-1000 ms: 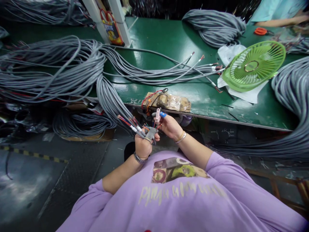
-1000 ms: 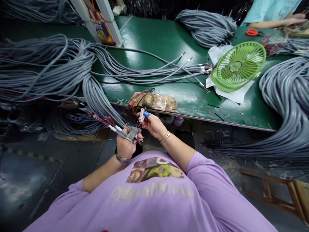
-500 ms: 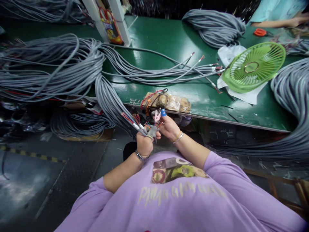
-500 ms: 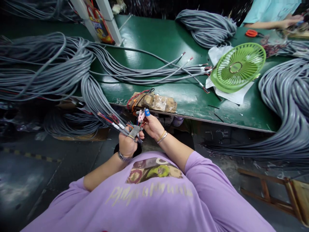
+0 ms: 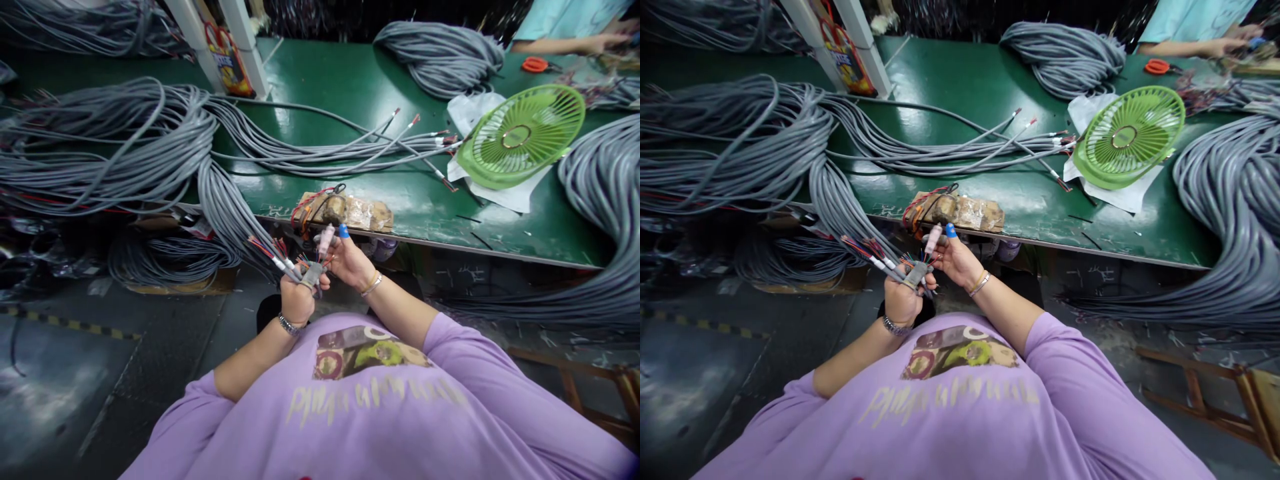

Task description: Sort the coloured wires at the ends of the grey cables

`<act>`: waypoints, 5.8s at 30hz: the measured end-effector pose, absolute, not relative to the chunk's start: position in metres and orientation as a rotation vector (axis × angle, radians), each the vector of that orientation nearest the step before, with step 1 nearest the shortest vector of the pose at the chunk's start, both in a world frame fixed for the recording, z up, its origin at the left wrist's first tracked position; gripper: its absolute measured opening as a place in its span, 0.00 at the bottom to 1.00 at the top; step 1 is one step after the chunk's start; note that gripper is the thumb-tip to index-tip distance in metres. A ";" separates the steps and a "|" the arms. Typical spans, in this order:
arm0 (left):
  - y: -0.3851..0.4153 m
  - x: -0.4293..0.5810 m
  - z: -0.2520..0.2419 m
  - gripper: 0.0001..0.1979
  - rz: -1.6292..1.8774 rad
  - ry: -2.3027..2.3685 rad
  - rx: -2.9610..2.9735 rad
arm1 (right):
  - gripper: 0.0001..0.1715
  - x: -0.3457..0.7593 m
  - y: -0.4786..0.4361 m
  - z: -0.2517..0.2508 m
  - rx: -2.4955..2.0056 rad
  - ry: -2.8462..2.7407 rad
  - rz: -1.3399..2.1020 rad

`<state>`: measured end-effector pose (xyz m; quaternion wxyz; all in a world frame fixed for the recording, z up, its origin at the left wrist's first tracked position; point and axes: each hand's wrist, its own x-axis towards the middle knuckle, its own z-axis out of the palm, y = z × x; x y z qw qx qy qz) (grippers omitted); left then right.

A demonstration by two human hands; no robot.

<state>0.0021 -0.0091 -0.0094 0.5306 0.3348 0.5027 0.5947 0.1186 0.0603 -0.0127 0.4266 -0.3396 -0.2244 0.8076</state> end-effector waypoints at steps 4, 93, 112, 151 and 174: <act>-0.015 -0.003 -0.013 0.14 1.399 1.219 0.830 | 0.34 0.136 0.058 -0.014 -0.873 -0.566 2.110; 0.009 -0.003 0.003 0.14 1.186 1.133 0.801 | 0.34 0.121 0.061 -0.012 -0.978 -0.801 1.705; -0.004 -0.005 -0.004 0.15 1.200 1.169 0.831 | 0.34 0.119 0.064 -0.016 -0.854 -0.480 2.013; -0.007 0.000 0.000 0.13 1.387 1.177 0.742 | 0.34 0.118 0.062 -0.014 -0.776 -0.455 2.061; 0.003 0.002 -0.008 0.12 1.502 1.257 0.787 | 0.27 0.111 0.070 -0.012 -0.858 -0.468 1.947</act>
